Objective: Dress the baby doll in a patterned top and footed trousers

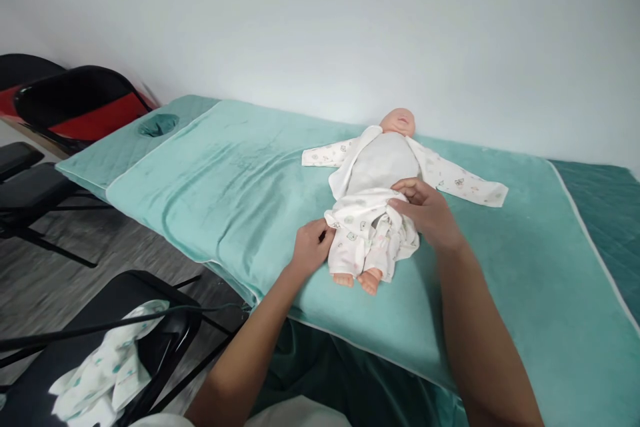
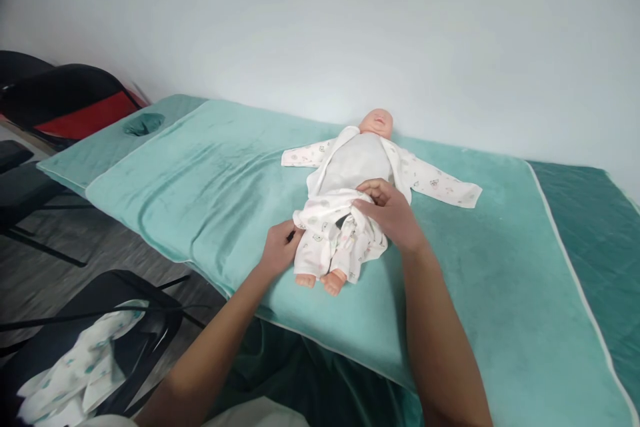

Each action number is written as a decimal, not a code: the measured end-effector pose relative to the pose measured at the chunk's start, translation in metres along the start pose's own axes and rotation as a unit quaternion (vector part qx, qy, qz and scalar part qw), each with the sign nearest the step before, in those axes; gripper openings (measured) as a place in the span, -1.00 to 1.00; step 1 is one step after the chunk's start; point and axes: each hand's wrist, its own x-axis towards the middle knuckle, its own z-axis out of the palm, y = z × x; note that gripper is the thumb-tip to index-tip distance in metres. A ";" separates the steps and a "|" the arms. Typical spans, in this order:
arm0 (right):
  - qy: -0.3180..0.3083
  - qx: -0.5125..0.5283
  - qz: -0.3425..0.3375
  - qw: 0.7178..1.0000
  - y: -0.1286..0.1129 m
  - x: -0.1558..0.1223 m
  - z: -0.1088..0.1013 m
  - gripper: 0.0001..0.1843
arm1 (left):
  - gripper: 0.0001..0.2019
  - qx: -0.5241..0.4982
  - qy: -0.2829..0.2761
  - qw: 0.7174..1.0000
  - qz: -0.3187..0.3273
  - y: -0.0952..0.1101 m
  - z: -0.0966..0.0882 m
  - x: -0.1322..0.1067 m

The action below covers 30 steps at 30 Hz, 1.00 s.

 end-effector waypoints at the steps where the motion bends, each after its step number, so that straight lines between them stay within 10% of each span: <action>1: 0.027 0.010 -0.004 1.000 0.001 0.001 -0.002 -0.65 | -0.70 0.000 -0.003 1.000 0.002 0.001 -0.001 0.000; 9: 0.149 -0.083 -0.065 0.983 0.008 0.002 0.002 -0.76 | -0.64 -0.132 0.055 0.985 -0.100 -0.003 -0.001 0.017; 13: 0.277 -0.163 -0.144 0.936 0.021 0.007 -0.012 -0.80 | -0.77 -0.164 0.129 0.972 -0.111 -0.017 0.005 0.061; 17: 0.346 -0.250 -0.086 0.900 0.042 0.015 -0.043 -0.73 | -0.81 -0.155 0.123 0.977 -0.083 -0.036 0.018 0.117; 24: 0.304 -0.401 0.077 0.861 0.063 0.023 -0.066 -0.62 | -0.79 0.077 0.020 0.997 0.013 -0.044 0.035 0.166; 30: 0.248 -0.403 0.108 0.874 0.055 0.022 -0.060 -0.63 | -0.84 -0.024 0.005 0.999 -0.036 -0.045 0.030 0.163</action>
